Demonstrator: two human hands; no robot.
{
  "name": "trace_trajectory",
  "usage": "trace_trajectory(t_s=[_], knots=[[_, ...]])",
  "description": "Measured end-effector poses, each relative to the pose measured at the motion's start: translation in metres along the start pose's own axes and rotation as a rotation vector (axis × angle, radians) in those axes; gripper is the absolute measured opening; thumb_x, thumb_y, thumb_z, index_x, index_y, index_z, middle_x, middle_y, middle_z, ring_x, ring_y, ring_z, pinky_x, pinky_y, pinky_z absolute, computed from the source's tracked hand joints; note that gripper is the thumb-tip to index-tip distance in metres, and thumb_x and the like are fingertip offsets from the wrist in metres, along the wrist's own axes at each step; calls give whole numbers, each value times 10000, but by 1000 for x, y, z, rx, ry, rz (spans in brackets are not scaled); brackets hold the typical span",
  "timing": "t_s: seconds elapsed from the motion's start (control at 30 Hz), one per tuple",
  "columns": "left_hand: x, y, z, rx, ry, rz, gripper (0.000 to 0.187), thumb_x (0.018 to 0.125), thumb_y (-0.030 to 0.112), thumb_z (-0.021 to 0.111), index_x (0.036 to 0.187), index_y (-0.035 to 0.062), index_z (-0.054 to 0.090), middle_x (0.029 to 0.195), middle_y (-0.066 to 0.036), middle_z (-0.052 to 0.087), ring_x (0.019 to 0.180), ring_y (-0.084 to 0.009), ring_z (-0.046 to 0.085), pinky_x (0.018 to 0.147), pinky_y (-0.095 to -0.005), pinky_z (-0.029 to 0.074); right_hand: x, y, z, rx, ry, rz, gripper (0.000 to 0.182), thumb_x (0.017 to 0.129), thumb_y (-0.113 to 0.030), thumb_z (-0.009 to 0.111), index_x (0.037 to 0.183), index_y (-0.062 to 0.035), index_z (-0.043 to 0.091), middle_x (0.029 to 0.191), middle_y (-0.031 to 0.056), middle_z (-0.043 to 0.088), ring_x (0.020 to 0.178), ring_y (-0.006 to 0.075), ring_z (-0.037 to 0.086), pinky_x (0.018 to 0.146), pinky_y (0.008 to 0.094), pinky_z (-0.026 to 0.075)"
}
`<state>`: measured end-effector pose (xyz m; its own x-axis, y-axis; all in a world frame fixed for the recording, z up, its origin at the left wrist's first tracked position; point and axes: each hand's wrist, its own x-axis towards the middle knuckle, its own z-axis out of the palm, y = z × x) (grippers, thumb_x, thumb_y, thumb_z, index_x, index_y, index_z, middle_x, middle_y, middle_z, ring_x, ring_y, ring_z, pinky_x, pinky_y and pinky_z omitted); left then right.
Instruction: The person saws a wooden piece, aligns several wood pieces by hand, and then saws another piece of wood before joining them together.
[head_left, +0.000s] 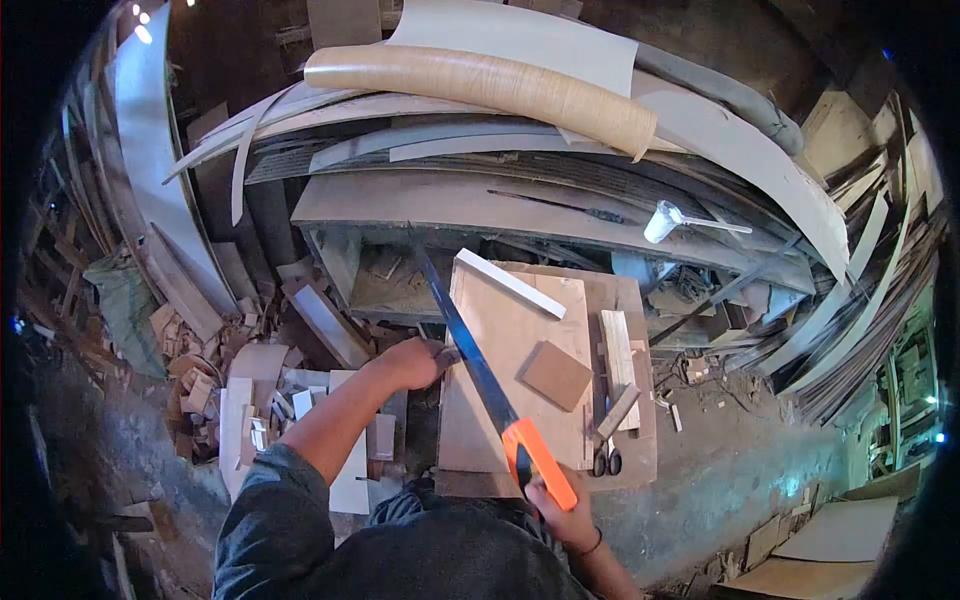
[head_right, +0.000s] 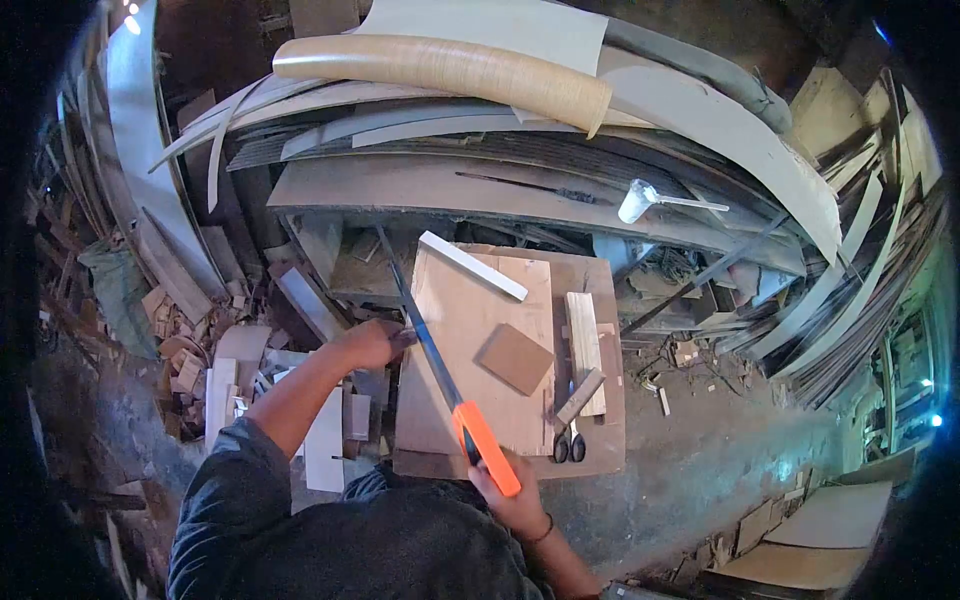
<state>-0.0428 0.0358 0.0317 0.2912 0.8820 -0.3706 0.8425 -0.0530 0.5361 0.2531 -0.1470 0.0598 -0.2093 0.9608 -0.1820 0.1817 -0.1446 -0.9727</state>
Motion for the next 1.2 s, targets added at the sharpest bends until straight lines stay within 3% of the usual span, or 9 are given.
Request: trace_trajectory(t_s=[0.23, 0.43, 0.63, 0.73, 0.83, 0.93, 1.03, 1.2], knots=[[14, -22, 16, 13, 5, 47, 522, 996, 450, 368, 1011, 12, 651, 1056, -284, 642, 1038, -448, 601, 913, -510, 455, 22, -11, 28, 2, 94, -122, 126, 824, -84, 696, 831, -20, 588, 699, 18, 574, 644, 96, 540, 606, 272, 450], [6, -22, 19, 47, 96, 72, 508, 971, 456, 411, 1074, 8, 629, 1120, -267, 635, 1078, -445, 591, 949, -500, 446, 36, -1, 27, 84, 118, -146, 121, 829, -65, 684, 824, -23, 571, 698, 16, 571, 634, 92, 528, 595, 267, 442], [2, -13, 13, -10, -3, 39, 522, 976, 467, 394, 1128, 21, 617, 1145, -260, 630, 1094, -451, 581, 972, -500, 439, 46, -1, 33, 86, 71, -161, 105, 845, -59, 666, 831, -23, 569, 707, 19, 570, 652, 89, 527, 613, 263, 442], [14, -30, 26, 79, -1, 174, 537, 980, 483, 381, 1133, 27, 620, 1154, -264, 623, 1095, -450, 581, 976, -504, 437, 47, -3, 37, 101, 55, -128, 112, 851, -72, 670, 836, -20, 571, 706, 20, 569, 657, 89, 527, 617, 262, 442], [12, -22, 23, 35, -29, 79, 561, 979, 502, 379, 1119, 18, 625, 1151, -274, 618, 1088, -450, 582, 973, -506, 439, 46, -11, 41, 81, 57, -115, 122, 856, -89, 675, 846, -17, 576, 705, 21, 569, 656, 92, 528, 618, 264, 443], [8, -17, 20, 88, -4, 149, 576, 989, 502, 356, 1088, 10, 638, 1135, -284, 617, 1083, -446, 584, 964, -506, 443, 45, -11, 41, 30, 60, -117, 130, 861, -105, 674, 853, -15, 580, 699, 27, 569, 647, 100, 532, 616, 269, 446], [4, -6, 16, 35, -13, -51, 603, 993, 515, 329, 1056, 12, 656, 1125, -274, 624, 1082, -442, 586, 953, -502, 449, 47, -8, 41, 21, 59, -135, 137, 863, -114, 673, 856, -13, 581, 691, 35, 568, 637, 106, 536, 610, 277, 449], [18, -22, 33, 111, 32, 54, 638, 979, 563, 325, 1061, 33, 670, 1120, -249, 638, 1070, -439, 594, 944, -498, 456, 48, -11, 42, 29, 42, -138, 140, 864, -120, 675, 863, -15, 582, 685, 42, 571, 618, 116, 527, 601, 282, 448]])
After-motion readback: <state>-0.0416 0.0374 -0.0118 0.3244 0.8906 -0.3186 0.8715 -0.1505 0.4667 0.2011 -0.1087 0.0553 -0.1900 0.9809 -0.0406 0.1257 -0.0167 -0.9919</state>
